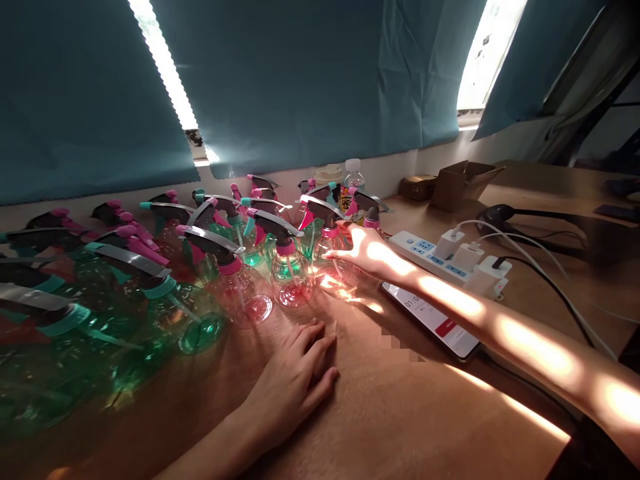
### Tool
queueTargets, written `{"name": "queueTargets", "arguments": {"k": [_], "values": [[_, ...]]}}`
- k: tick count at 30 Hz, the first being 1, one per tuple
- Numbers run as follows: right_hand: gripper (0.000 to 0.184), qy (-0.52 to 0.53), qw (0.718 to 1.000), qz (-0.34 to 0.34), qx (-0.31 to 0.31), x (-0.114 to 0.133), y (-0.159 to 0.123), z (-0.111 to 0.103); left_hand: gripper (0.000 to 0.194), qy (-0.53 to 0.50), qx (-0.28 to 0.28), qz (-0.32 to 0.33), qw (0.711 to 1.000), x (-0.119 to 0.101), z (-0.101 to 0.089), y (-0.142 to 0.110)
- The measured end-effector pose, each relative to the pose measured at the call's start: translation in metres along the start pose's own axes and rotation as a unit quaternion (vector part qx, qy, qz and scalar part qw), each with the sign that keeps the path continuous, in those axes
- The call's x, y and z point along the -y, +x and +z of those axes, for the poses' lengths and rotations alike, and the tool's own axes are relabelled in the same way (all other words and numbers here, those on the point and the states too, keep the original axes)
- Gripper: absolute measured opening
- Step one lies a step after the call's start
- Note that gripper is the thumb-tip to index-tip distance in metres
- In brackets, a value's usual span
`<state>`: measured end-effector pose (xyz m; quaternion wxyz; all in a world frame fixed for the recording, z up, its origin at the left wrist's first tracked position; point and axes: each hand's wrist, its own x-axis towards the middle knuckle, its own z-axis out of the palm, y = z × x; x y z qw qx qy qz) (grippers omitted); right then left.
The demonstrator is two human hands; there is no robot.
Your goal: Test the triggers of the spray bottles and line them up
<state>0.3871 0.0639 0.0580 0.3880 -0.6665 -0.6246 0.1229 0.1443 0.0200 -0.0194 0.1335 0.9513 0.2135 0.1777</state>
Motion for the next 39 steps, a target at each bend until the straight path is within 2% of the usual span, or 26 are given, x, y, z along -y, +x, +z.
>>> {"name": "queueTargets", "arguments": {"k": [3,4,7,8,12,16,19,23,29,34,39], "values": [[0.056,0.019,1.000,0.001,-0.003,-0.001,-0.016,-0.013,0.036,0.002,-0.002,0.005,1.000,0.001,0.003,0.005],[0.054,0.024,1.000,0.003,-0.005,-0.003,-0.023,-0.019,0.036,0.002,-0.003,0.007,1.000,0.002,0.004,0.008],[0.027,0.032,0.999,0.007,-0.022,-0.013,-0.038,-0.039,0.035,0.004,0.000,0.008,1.000,0.002,0.009,0.020],[0.023,0.028,0.999,0.015,-0.039,-0.018,-0.041,-0.045,0.034,0.004,0.002,0.008,1.000,0.001,0.010,0.025],[0.026,0.004,0.992,0.057,-0.109,-0.041,-0.037,-0.059,0.033,0.003,0.010,0.008,1.000,-0.003,0.013,0.040],[0.050,0.010,0.986,0.083,-0.146,-0.061,-0.015,-0.054,0.031,-0.003,0.013,0.003,1.000,-0.006,0.013,0.048],[0.059,0.048,0.987,0.072,-0.135,-0.066,0.001,-0.046,0.031,-0.009,0.010,0.000,1.000,-0.006,0.014,0.049],[0.049,0.098,0.988,0.046,-0.109,-0.065,0.015,-0.036,0.031,-0.017,0.006,-0.002,1.000,-0.003,0.015,0.047],[0.035,0.134,0.983,0.033,-0.124,-0.059,0.021,-0.028,0.030,-0.023,0.002,-0.001,1.000,-0.004,0.013,0.048],[0.033,0.139,0.977,0.024,-0.160,-0.051,0.013,-0.028,0.029,-0.028,0.002,0.003,1.000,-0.003,0.014,0.048],[0.029,0.126,0.969,0.007,-0.213,-0.038,-0.007,-0.039,0.027,-0.040,-0.009,0.002,0.999,0.001,0.014,0.048]]}}
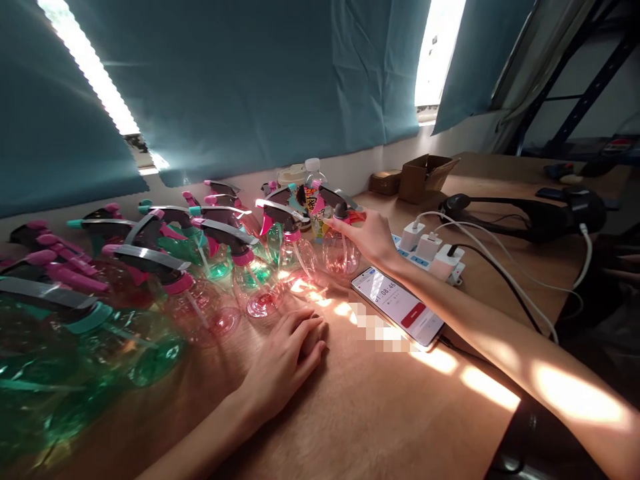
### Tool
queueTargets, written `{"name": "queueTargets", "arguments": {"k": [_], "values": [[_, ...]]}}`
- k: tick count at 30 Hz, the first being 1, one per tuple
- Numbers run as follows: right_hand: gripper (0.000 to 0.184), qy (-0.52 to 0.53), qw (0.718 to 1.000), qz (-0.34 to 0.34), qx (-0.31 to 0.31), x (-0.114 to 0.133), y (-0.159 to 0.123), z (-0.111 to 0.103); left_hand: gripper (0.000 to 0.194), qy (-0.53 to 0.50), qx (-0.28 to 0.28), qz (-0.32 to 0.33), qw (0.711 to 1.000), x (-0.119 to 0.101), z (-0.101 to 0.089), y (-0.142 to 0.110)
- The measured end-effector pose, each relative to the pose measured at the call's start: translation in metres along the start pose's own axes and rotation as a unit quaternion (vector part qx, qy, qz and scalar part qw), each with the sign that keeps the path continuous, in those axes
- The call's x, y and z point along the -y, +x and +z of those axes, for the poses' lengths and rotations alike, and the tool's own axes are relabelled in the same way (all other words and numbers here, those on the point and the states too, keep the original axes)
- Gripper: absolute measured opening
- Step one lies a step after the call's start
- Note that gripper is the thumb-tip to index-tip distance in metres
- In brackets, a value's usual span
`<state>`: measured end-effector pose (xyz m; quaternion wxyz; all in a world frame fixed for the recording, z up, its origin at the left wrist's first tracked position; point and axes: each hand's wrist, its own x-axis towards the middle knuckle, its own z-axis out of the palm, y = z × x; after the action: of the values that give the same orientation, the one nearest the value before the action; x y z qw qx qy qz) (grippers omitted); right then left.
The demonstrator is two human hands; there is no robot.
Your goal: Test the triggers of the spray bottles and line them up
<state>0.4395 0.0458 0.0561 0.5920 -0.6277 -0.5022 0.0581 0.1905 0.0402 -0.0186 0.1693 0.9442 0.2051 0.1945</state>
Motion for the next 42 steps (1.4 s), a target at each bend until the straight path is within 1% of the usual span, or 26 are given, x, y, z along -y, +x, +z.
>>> {"name": "queueTargets", "arguments": {"k": [2,4,5,7,9,11,13,15,17,21,24,26,28,29,30,32,34,36,39,42], "values": [[0.028,-0.002,1.000,-0.006,-0.012,0.010,-0.008,-0.009,0.026,-0.016,-0.011,-0.007,1.000,0.000,-0.002,0.000],[0.029,0.008,1.000,0.002,-0.007,0.021,-0.018,-0.017,0.028,-0.037,-0.025,-0.023,0.999,0.000,-0.004,0.000],[0.029,0.026,1.000,0.011,0.013,0.028,-0.024,-0.021,0.031,-0.049,-0.034,-0.034,0.998,-0.001,-0.005,0.000],[0.026,0.055,0.997,0.008,0.052,0.040,-0.037,-0.028,0.045,-0.074,-0.056,-0.056,0.994,-0.003,-0.006,-0.001],[0.023,0.075,0.988,-0.014,0.131,0.050,-0.052,-0.030,0.064,-0.103,-0.071,-0.072,0.990,-0.006,-0.006,-0.002],[0.024,0.078,0.979,-0.028,0.186,0.057,-0.067,-0.029,0.079,-0.120,-0.077,-0.076,0.987,-0.009,-0.005,-0.005],[0.022,0.100,0.971,-0.054,0.210,0.061,-0.080,-0.025,0.089,-0.121,-0.080,-0.074,0.987,-0.012,-0.006,-0.011],[0.019,0.124,0.961,-0.080,0.233,0.064,-0.091,-0.018,0.093,-0.116,-0.080,-0.069,0.988,-0.015,-0.009,-0.020],[0.017,0.133,0.955,-0.097,0.245,0.068,-0.100,-0.010,0.093,-0.115,-0.074,-0.063,0.989,-0.016,-0.013,-0.030],[0.020,0.122,0.952,-0.098,0.263,0.080,-0.109,0.003,0.081,-0.119,-0.068,-0.076,0.988,-0.016,-0.025,-0.048],[0.025,0.153,0.932,-0.068,0.322,0.086,-0.112,0.012,0.074,-0.129,-0.060,-0.079,0.987,-0.017,-0.035,-0.058],[0.038,0.188,0.912,-0.034,0.363,0.088,-0.113,0.018,0.072,-0.132,-0.048,-0.069,0.988,-0.017,-0.040,-0.064],[0.055,0.220,0.891,-0.019,0.396,0.092,-0.113,0.025,0.075,-0.139,-0.040,-0.066,0.987,-0.016,-0.044,-0.070],[0.059,0.231,0.883,-0.022,0.408,0.094,-0.113,0.028,0.079,-0.145,-0.039,-0.068,0.986,-0.015,-0.044,-0.074],[0.058,0.236,0.877,-0.032,0.418,0.097,-0.113,0.031,0.083,-0.151,-0.039,-0.070,0.985,-0.014,-0.045,-0.077],[0.050,0.222,0.869,-0.065,0.438,0.105,-0.114,0.036,0.088,-0.155,-0.049,-0.059,0.985,-0.011,-0.045,-0.084],[0.042,0.196,0.866,-0.099,0.449,0.110,-0.116,0.041,0.089,-0.143,-0.060,-0.039,0.987,-0.009,-0.045,-0.091],[0.039,0.170,0.873,-0.118,0.442,0.111,-0.120,0.046,0.091,-0.120,-0.058,-0.027,0.991,-0.005,-0.046,-0.099],[0.043,0.120,0.896,-0.114,0.412,0.104,-0.127,0.056,0.087,-0.090,-0.038,-0.031,0.995,0.003,-0.050,-0.115],[0.050,0.089,0.907,-0.119,0.394,0.097,-0.129,0.064,0.071,-0.029,-0.026,-0.044,0.998,0.014,-0.057,-0.133]]}}
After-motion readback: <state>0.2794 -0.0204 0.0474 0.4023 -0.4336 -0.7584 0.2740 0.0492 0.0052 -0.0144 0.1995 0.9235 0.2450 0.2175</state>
